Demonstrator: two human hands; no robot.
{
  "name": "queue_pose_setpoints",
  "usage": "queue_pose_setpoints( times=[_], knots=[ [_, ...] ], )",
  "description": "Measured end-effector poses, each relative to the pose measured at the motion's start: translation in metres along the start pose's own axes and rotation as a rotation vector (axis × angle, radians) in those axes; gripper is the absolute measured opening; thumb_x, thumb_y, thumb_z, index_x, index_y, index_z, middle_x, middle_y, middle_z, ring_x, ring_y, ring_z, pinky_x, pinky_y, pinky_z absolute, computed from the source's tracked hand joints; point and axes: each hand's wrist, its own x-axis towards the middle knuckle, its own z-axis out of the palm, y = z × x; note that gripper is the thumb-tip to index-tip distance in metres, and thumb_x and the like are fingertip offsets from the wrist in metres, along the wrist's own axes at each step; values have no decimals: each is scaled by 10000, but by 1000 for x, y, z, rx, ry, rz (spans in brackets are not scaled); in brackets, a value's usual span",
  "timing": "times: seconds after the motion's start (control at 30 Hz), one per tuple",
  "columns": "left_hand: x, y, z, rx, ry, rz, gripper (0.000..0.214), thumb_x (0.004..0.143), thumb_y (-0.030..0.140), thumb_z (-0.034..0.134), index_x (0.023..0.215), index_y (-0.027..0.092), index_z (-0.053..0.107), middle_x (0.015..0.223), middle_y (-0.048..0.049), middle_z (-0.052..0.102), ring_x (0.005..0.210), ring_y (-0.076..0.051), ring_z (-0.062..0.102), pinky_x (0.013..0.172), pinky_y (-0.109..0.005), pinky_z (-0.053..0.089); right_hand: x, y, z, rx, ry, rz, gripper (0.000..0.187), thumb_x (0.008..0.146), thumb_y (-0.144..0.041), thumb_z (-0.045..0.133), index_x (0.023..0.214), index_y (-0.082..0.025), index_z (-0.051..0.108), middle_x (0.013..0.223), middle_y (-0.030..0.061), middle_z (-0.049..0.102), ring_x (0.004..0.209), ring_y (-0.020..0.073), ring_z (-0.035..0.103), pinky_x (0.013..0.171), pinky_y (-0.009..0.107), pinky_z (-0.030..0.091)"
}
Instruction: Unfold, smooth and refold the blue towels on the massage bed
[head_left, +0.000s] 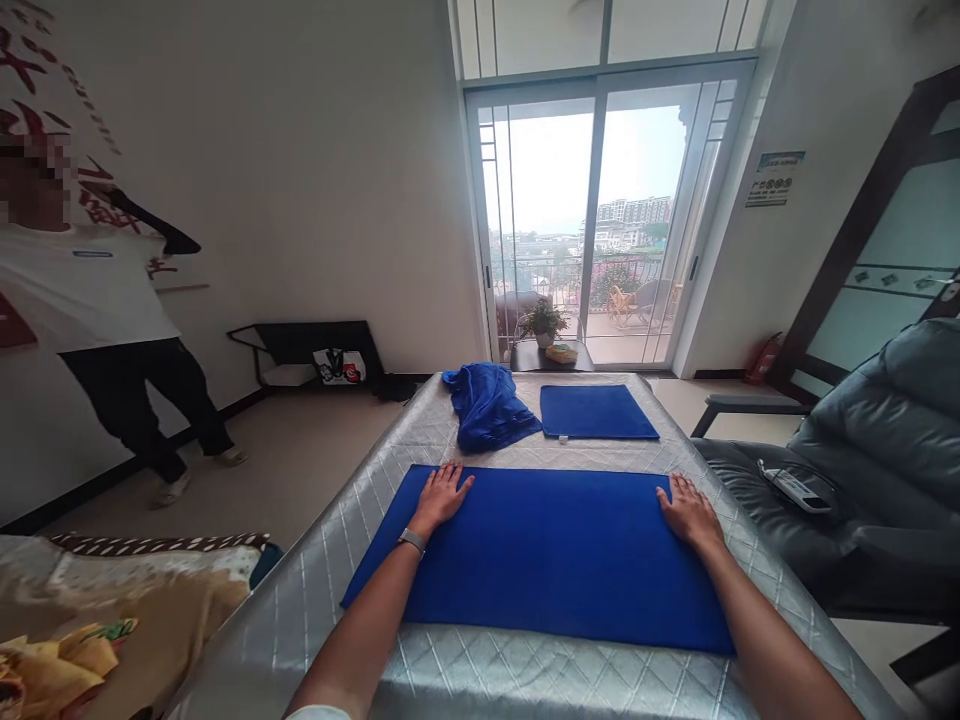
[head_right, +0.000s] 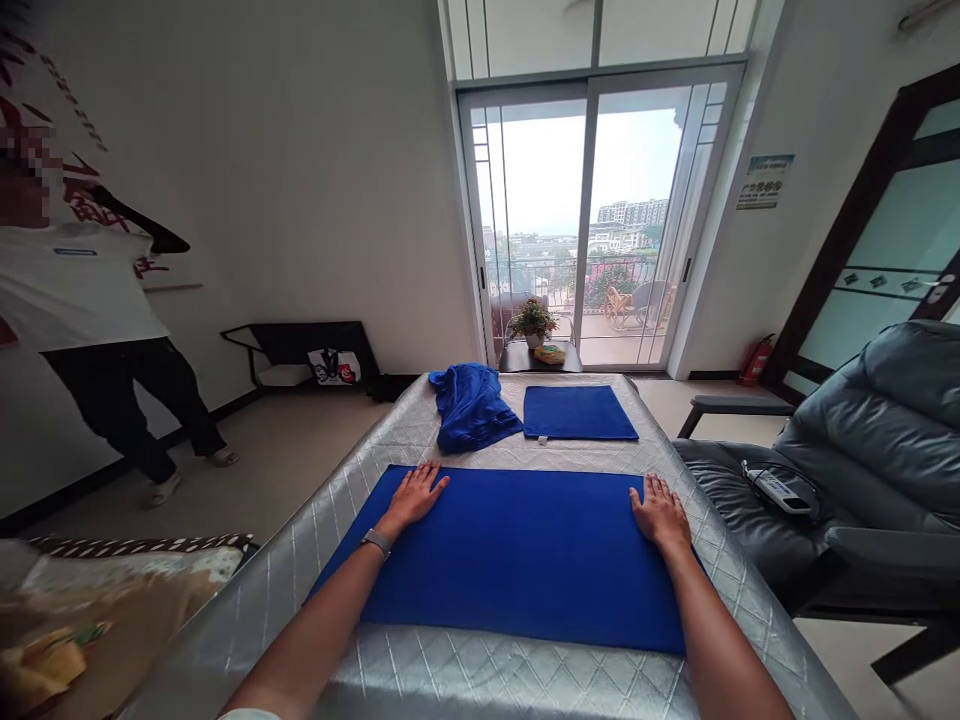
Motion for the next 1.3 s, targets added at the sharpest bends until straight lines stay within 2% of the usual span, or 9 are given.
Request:
queue_pose_setpoints(
  times=[0.1,0.2,0.47,0.6,0.67,0.8,0.9,1.07,1.3],
  knots=[
    [-1,-47,-5,29,-1,-118,702,1036,582,230,1599,169,295,1668,-120,257,1552,-249,194,1252,-458,156,1,0,1,2,13,1,727,1000,-459,176,1593,-50,278,1669,121,260,1536,233,222,1250,401,148],
    [-1,-72,-5,27,16,-186,720,1030,587,239,1595,145,302,1667,-136,251,1547,-262,210,1249,-454,169,0,0,0,-11,2,7,732,997,-462,163,1591,-52,283,1669,125,259,1537,235,220,1252,404,145],
    [-2,-70,4,18,111,-192,706,1026,581,255,1576,150,350,1652,-134,302,1539,-263,240,1248,-441,167,-3,-17,-26,-156,-12,35,675,981,-372,220,1552,-46,377,1625,181,343,1515,286,278,1238,495,140],
    [-1,-69,5,-10,133,-200,698,1023,577,271,1567,151,372,1648,-132,318,1536,-270,249,1251,-445,159,-23,-79,-45,-154,105,-82,616,930,-178,269,1463,64,461,1558,279,403,1498,327,303,1241,508,65],
    [-1,-69,5,-21,144,-198,695,1022,572,285,1565,147,375,1646,-139,317,1534,-273,254,1250,-447,164,-39,-126,-47,-44,46,-234,625,955,-190,229,1490,80,407,1572,282,376,1502,322,297,1240,498,80],
    [-2,-69,4,-21,157,-191,671,1023,559,297,1563,170,383,1640,-132,334,1526,-270,275,1244,-459,181,-63,-209,-34,18,-56,-419,651,1022,-409,208,1571,-93,359,1637,103,338,1523,202,261,1239,362,162],
    [-3,-69,4,-14,156,-194,665,1026,552,300,1562,167,383,1641,-132,332,1527,-264,273,1245,-452,181,-69,-237,-23,71,-115,-468,692,1033,-482,175,1601,-100,280,1667,81,259,1548,193,176,1254,382,109],
    [-3,-70,4,1,148,-189,670,1030,547,297,1560,148,385,1644,-133,324,1530,-262,264,1253,-436,164,-58,-205,-15,63,-145,-452,718,1032,-522,146,1617,-113,220,1687,58,190,1557,185,127,1262,396,81],
    [-2,-73,5,9,129,-184,671,1031,538,309,1567,138,369,1651,-133,306,1536,-260,249,1257,-429,154,-18,-61,-8,-27,-111,-245,707,1023,-476,174,1611,-89,232,1687,76,205,1554,196,150,1265,401,110]
  ],
)
